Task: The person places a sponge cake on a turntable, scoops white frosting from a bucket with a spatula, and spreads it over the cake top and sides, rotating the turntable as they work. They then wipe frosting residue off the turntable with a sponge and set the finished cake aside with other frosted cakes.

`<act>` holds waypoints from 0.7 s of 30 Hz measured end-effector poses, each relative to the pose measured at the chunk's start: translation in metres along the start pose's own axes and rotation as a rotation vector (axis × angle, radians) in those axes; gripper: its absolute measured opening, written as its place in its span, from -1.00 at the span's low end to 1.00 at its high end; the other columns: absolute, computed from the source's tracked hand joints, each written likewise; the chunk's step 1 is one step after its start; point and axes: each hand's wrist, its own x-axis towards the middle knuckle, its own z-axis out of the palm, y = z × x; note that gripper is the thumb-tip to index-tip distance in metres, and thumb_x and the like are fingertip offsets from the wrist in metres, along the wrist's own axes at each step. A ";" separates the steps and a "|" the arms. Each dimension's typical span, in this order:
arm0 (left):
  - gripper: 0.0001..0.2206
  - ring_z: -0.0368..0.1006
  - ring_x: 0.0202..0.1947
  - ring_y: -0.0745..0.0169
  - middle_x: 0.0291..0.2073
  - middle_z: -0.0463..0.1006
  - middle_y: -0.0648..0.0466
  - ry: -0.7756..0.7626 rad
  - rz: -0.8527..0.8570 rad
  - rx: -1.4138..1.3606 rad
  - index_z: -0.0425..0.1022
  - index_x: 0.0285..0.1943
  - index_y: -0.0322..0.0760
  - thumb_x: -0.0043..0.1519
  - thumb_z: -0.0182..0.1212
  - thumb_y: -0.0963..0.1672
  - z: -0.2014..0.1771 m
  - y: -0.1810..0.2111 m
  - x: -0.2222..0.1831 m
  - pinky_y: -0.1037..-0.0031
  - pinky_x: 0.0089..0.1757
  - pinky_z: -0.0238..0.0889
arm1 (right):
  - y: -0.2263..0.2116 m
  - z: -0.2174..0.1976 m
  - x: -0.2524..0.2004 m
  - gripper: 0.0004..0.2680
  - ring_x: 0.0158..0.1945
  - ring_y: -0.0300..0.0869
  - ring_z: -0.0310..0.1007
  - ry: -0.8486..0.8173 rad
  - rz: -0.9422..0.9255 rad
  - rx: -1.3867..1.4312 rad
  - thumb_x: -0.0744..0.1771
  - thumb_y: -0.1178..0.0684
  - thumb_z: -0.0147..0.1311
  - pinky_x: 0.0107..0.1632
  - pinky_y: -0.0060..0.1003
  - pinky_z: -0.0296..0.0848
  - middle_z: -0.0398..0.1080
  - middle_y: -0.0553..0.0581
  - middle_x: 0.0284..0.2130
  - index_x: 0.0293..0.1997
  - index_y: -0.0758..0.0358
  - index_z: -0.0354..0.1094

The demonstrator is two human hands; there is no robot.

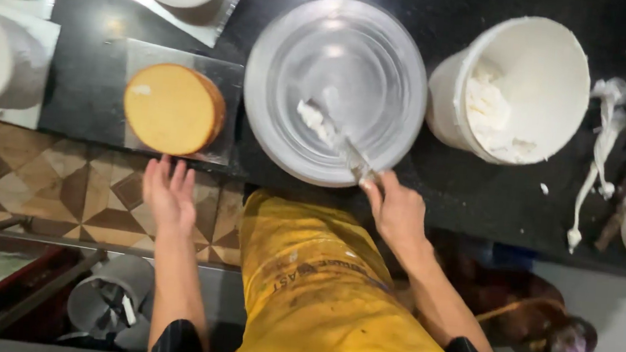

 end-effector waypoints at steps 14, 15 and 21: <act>-0.72 0.42 0.08 -0.08 0.05 0.60 -0.17 -0.087 0.836 1.290 0.55 0.20 -0.30 0.42 0.03 -0.11 0.012 0.069 0.086 0.17 0.07 0.26 | -0.042 0.021 0.023 -0.89 -0.66 -0.35 0.29 -0.689 0.173 0.944 0.37 0.07 0.08 -0.58 -0.43 0.25 0.36 0.00 -0.63 -0.14 0.28 0.32; -0.72 0.42 0.08 -0.08 0.05 0.60 -0.17 -0.083 0.845 1.285 0.55 0.20 -0.30 0.42 0.03 -0.11 0.018 0.077 0.093 0.17 0.07 0.26 | -0.046 0.023 0.028 -0.89 -0.66 -0.35 0.29 -0.686 0.163 0.945 0.37 0.07 0.08 -0.58 -0.43 0.25 0.36 0.00 -0.63 -0.14 0.28 0.32; -0.52 0.46 0.00 0.29 -0.01 0.62 0.08 -0.354 -0.149 0.771 0.56 0.12 -0.36 0.46 -0.10 0.09 0.043 0.079 0.083 0.41 0.01 0.30 | -0.076 0.019 0.038 -0.89 -0.62 -0.31 0.35 -0.785 0.191 1.004 0.39 0.06 0.05 -0.54 -0.39 0.33 0.39 0.04 -0.59 -0.19 0.29 0.31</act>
